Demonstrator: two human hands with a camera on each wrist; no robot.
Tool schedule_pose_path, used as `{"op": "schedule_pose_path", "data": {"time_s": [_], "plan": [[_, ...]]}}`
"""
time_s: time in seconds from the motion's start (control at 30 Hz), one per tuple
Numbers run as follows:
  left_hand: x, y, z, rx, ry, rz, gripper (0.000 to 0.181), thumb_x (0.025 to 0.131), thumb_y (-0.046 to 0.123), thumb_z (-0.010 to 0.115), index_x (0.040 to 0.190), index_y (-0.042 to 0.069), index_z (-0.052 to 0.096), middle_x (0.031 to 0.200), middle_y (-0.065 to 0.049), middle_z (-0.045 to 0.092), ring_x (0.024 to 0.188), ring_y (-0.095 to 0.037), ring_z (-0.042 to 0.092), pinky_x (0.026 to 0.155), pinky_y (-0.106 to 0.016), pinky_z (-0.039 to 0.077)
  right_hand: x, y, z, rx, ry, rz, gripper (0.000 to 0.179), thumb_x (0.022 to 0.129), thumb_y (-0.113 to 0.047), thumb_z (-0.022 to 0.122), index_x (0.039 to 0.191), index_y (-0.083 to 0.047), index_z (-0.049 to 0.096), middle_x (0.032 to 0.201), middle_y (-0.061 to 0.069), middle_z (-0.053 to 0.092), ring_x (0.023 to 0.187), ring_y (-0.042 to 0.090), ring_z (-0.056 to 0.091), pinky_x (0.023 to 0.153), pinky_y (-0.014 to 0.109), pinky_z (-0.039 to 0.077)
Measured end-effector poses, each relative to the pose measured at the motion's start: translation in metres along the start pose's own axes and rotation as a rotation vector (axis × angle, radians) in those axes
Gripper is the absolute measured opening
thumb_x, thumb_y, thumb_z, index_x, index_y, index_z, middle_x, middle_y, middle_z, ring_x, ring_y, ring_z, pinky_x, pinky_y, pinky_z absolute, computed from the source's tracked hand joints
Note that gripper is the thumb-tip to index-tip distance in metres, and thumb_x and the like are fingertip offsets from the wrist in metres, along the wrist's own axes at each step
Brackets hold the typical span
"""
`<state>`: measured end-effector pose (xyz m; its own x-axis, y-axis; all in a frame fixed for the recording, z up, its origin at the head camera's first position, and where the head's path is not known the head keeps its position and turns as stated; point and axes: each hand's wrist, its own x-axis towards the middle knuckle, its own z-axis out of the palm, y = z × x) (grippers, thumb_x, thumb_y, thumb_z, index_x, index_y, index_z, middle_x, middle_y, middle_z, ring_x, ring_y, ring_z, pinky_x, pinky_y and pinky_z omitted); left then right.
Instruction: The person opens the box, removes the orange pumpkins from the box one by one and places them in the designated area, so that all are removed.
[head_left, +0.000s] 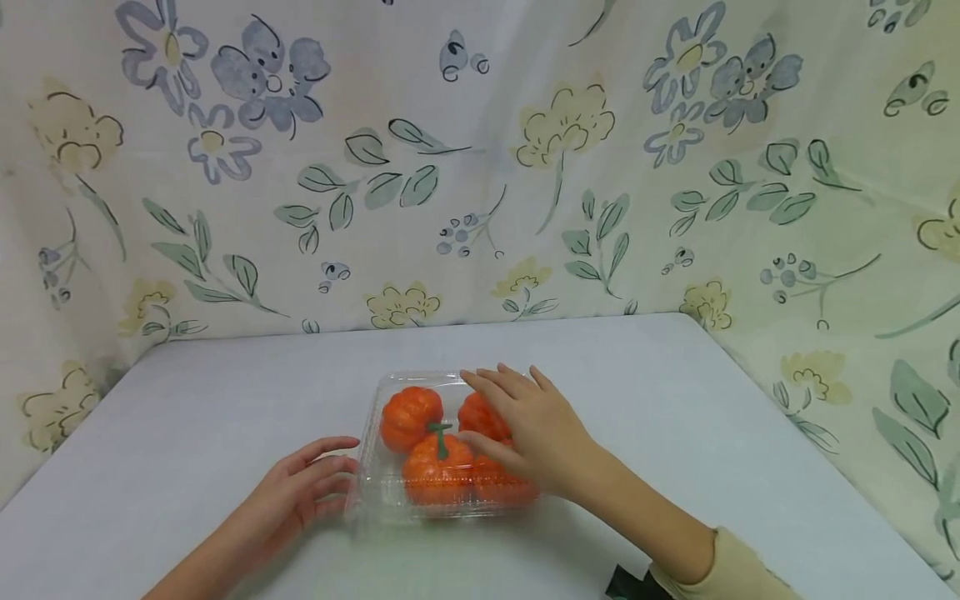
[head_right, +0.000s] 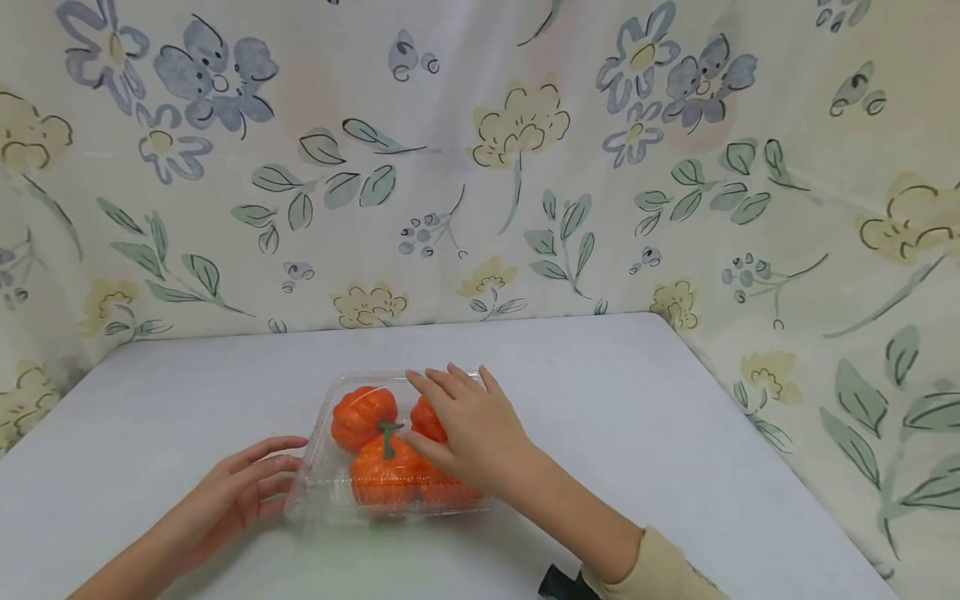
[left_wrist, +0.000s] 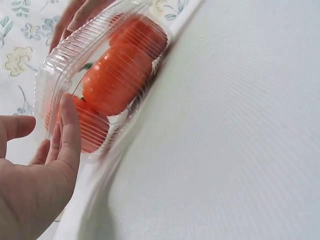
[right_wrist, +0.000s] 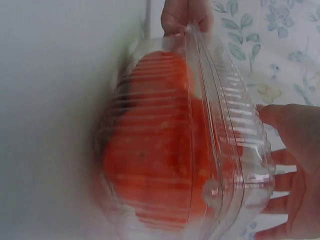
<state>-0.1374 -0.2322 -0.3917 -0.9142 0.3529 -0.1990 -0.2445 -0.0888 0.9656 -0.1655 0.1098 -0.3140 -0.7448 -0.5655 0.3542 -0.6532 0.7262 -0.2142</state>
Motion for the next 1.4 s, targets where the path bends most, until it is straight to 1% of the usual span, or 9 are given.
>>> {"op": "schedule_pose_path", "data": {"time_s": [0.1, 0.23, 0.33, 0.5, 0.7, 0.8, 0.93, 1.23, 1.4], "plan": [[-0.002, -0.005, -0.005, -0.072, -0.092, 0.009, 0.024, 0.114, 0.016, 0.047, 0.13, 0.026, 0.063, 0.115, 0.003, 0.069, 0.099, -0.013, 0.069, 0.087, -0.032, 0.062, 0.002, -0.006, 0.004, 0.0, 0.016, -0.034, 0.067, 0.098, -0.05, 0.072, 0.153, -0.016, 0.055, 0.148, 0.007, 0.062, 0.142, 0.037, 0.055, 0.119, 0.068, 0.035], [-0.004, -0.008, -0.01, -0.109, -0.207, 0.012, 0.029, 0.114, 0.012, 0.044, 0.131, 0.025, 0.063, 0.118, 0.003, 0.07, 0.102, -0.013, 0.069, 0.091, -0.034, 0.062, 0.005, -0.015, 0.009, -0.004, 0.007, -0.073, 0.067, 0.097, -0.05, 0.072, 0.153, -0.016, 0.055, 0.148, 0.007, 0.062, 0.141, 0.036, 0.056, 0.119, 0.067, 0.036], [-0.005, -0.009, -0.012, -0.121, -0.267, 0.012, 0.032, 0.113, 0.008, 0.043, 0.134, 0.024, 0.061, 0.121, 0.002, 0.07, 0.105, -0.013, 0.069, 0.094, -0.034, 0.061, 0.007, -0.024, 0.013, 0.006, -0.024, -0.091, 0.066, 0.099, -0.05, 0.07, 0.153, -0.016, 0.055, 0.148, 0.008, 0.062, 0.141, 0.037, 0.055, 0.12, 0.066, 0.036], [-0.006, -0.009, -0.015, -0.149, -0.345, 0.03, 0.038, 0.111, 0.002, 0.041, 0.14, 0.021, 0.057, 0.122, 0.001, 0.07, 0.108, -0.015, 0.07, 0.097, -0.035, 0.06, 0.008, -0.037, 0.023, -0.019, -0.032, -0.137, 0.062, 0.1, -0.053, 0.067, 0.151, -0.018, 0.057, 0.148, 0.004, 0.062, 0.14, 0.034, 0.056, 0.119, 0.062, 0.039], [-0.006, -0.009, -0.015, -0.123, -0.395, 0.013, 0.039, 0.11, 0.0, 0.043, 0.141, 0.021, 0.055, 0.122, 0.002, 0.069, 0.11, -0.017, 0.071, 0.099, -0.037, 0.06, 0.01, -0.05, 0.035, -0.066, -0.069, -0.173, 0.064, 0.101, -0.056, 0.064, 0.154, -0.022, 0.054, 0.148, 0.0, 0.062, 0.139, 0.026, 0.056, 0.118, 0.061, 0.041], [-0.006, -0.01, -0.014, -0.119, -0.421, 0.0, 0.039, 0.109, -0.001, 0.043, 0.14, 0.02, 0.055, 0.121, 0.002, 0.069, 0.115, -0.021, 0.071, 0.1, -0.039, 0.06, 0.01, -0.055, 0.038, -0.108, -0.096, -0.175, 0.065, 0.1, -0.059, 0.063, 0.155, -0.024, 0.053, 0.149, -0.002, 0.061, 0.141, 0.025, 0.055, 0.119, 0.059, 0.041], [-0.006, -0.011, -0.012, -0.125, -0.441, 0.014, 0.039, 0.109, -0.003, 0.043, 0.139, 0.018, 0.055, 0.121, 0.002, 0.069, 0.118, -0.022, 0.071, 0.1, -0.039, 0.059, 0.009, -0.059, 0.043, -0.176, -0.109, -0.184, 0.066, 0.1, -0.062, 0.062, 0.155, -0.026, 0.053, 0.149, -0.002, 0.06, 0.143, 0.027, 0.053, 0.119, 0.055, 0.042], [-0.006, -0.01, -0.009, -0.13, -0.432, 0.024, 0.038, 0.107, -0.005, 0.046, 0.136, 0.017, 0.057, 0.118, 0.001, 0.071, 0.112, -0.018, 0.071, 0.104, -0.037, 0.057, 0.009, -0.066, 0.051, -0.345, -0.085, -0.221, 0.071, 0.099, -0.072, 0.054, 0.152, -0.025, 0.056, 0.15, 0.003, 0.06, 0.141, 0.031, 0.056, 0.114, 0.05, 0.049], [-0.005, -0.01, -0.01, -0.142, -0.423, 0.022, 0.039, 0.106, -0.006, 0.047, 0.134, 0.019, 0.06, 0.116, 0.001, 0.073, 0.11, -0.015, 0.072, 0.103, -0.036, 0.057, 0.008, -0.069, 0.056, -0.416, -0.033, -0.267, 0.072, 0.097, -0.072, 0.056, 0.148, -0.022, 0.061, 0.147, 0.007, 0.063, 0.135, 0.034, 0.062, 0.11, 0.051, 0.052]]}}
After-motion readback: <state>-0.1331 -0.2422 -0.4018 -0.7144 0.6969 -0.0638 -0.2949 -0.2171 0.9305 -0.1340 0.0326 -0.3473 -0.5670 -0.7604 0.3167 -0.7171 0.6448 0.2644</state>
